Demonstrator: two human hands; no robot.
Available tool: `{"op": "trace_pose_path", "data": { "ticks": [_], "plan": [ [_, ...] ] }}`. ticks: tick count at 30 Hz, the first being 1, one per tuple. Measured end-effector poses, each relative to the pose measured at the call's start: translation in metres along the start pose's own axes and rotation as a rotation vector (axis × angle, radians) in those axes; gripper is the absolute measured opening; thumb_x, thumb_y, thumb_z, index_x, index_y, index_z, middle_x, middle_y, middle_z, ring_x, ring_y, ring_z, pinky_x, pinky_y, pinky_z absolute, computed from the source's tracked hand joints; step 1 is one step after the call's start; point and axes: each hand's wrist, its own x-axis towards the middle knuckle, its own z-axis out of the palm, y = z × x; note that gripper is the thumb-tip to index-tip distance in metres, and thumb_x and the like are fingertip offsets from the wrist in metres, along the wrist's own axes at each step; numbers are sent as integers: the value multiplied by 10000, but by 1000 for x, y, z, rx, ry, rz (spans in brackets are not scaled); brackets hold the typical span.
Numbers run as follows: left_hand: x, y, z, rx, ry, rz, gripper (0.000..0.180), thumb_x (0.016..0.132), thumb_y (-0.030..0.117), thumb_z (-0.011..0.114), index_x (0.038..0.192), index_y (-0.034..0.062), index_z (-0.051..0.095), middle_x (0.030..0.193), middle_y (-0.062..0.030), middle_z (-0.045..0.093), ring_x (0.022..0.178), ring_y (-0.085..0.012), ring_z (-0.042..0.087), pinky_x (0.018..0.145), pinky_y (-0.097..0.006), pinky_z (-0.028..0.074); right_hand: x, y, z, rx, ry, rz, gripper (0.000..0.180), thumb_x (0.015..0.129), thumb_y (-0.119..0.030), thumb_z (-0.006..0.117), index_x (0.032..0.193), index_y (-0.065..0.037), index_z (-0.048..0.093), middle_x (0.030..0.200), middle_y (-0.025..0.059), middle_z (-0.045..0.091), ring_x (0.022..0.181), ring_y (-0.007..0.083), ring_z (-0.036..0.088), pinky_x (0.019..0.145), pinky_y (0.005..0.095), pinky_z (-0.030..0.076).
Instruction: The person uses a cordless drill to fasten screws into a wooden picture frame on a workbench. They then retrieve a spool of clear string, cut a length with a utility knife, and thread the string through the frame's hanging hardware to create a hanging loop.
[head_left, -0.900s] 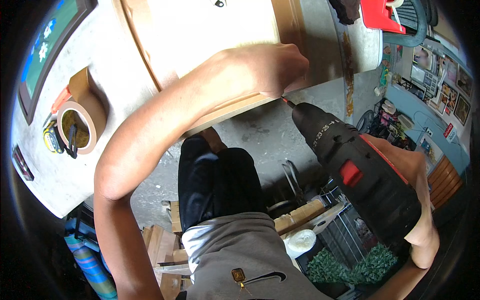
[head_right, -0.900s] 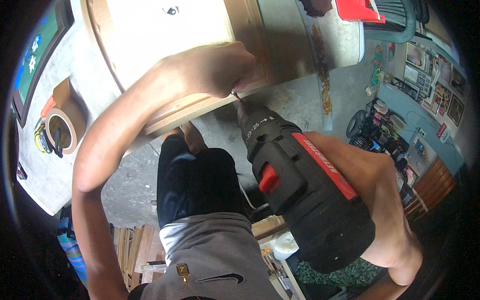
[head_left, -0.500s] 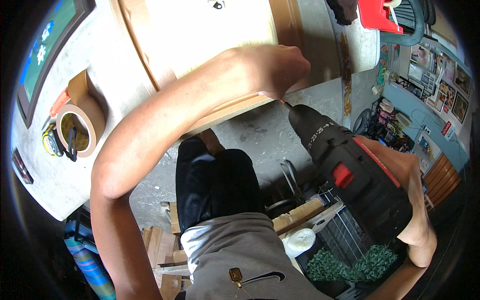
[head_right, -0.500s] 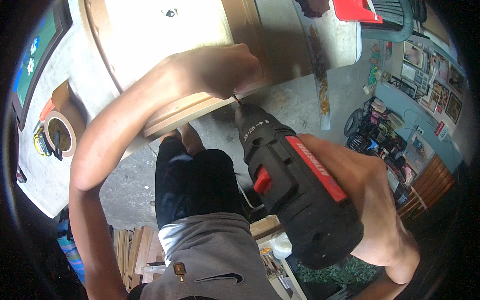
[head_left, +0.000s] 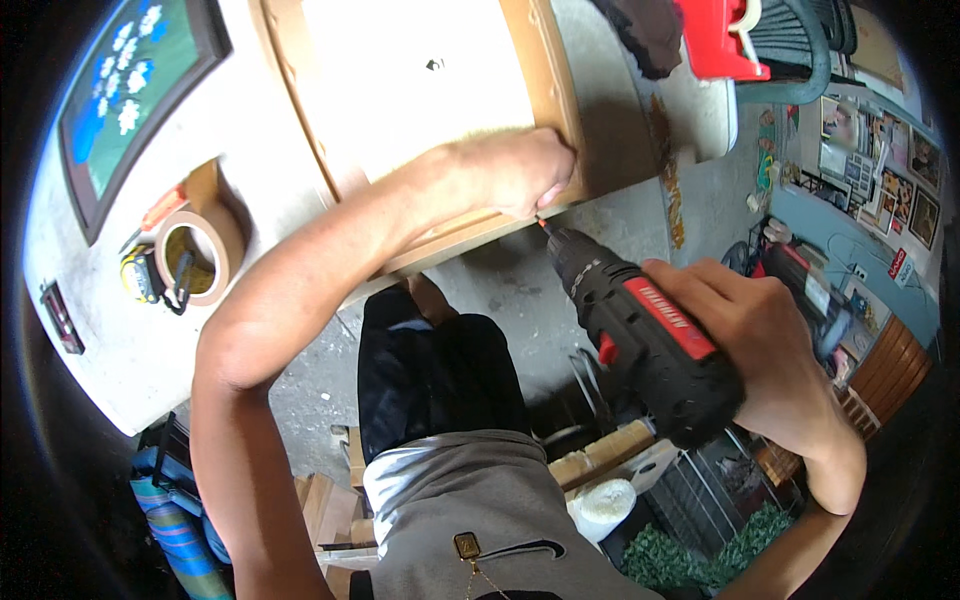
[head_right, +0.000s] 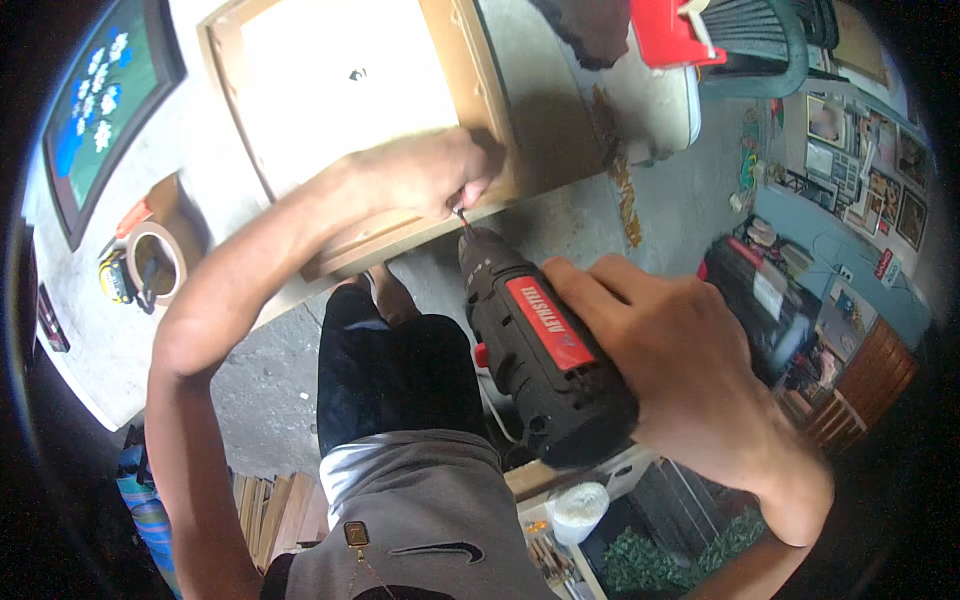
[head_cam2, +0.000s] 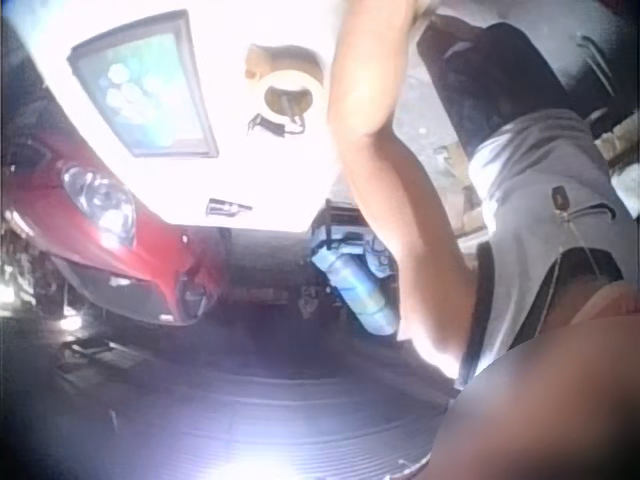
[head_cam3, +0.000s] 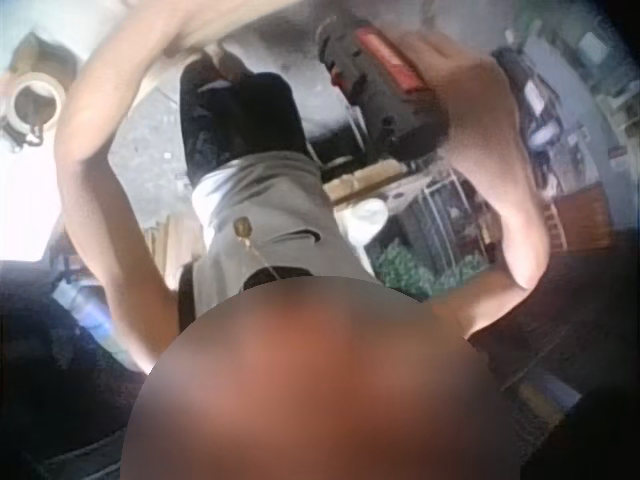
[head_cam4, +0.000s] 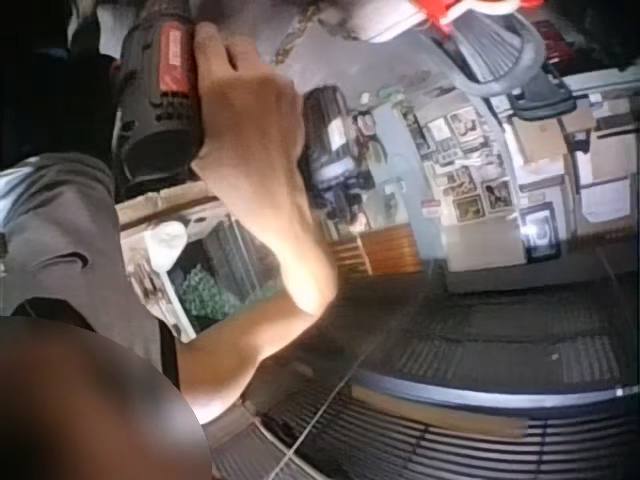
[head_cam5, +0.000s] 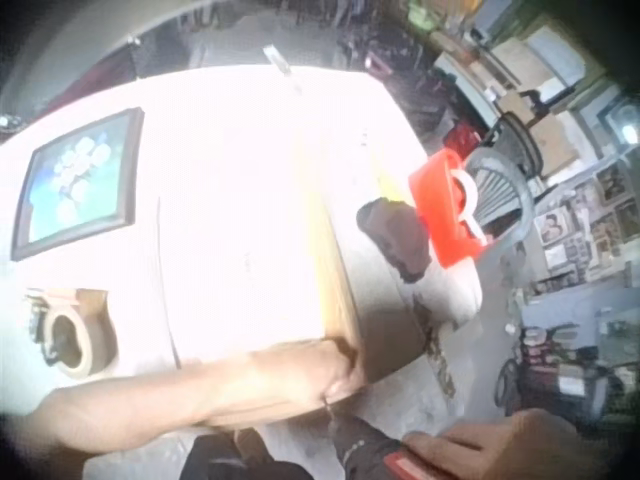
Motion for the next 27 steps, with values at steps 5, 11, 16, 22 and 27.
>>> {"op": "trace_pose_path", "data": {
  "ticks": [5,11,16,22,27],
  "plan": [
    [-26,11,6,116,317,11,165,690,-20,653,850,21,653,791,-151,650,729,-297,649,633,-364,513,-37,3,-19,-423,46,-151,472,687,-155,661,1130,-7,597,957,120,630,729,262,624,634,325,473],
    [-76,-5,-42,341,1013,-334,246,747,74,704,989,50,670,1016,-114,636,830,-275,655,726,-355,549,23,58,4,-254,638,-7,589,719,-59,598,1300,-49,497,1123,144,563,960,297,600,817,390,490],
    [-84,-10,-61,398,860,-355,210,716,51,713,922,66,677,1017,-99,626,822,-280,642,699,-367,543,128,139,65,-270,1019,73,579,757,-88,669,1303,-39,482,1153,173,551,970,361,612,795,402,517],
    [-82,-13,-65,-225,1041,-436,114,778,-19,691,885,7,658,781,-78,665,683,-184,649,623,-285,520,161,155,48,-101,863,118,678,700,-64,695,1331,-40,448,1200,205,503,1099,393,531,916,432,449],
    [-73,-7,-60,-922,1210,-516,116,854,-10,635,959,-59,650,800,-63,670,719,-114,637,635,-238,540,135,124,-11,-187,526,180,791,590,69,652,1341,-60,440,1206,184,472,1142,358,475,953,441,401]
  ]
}}
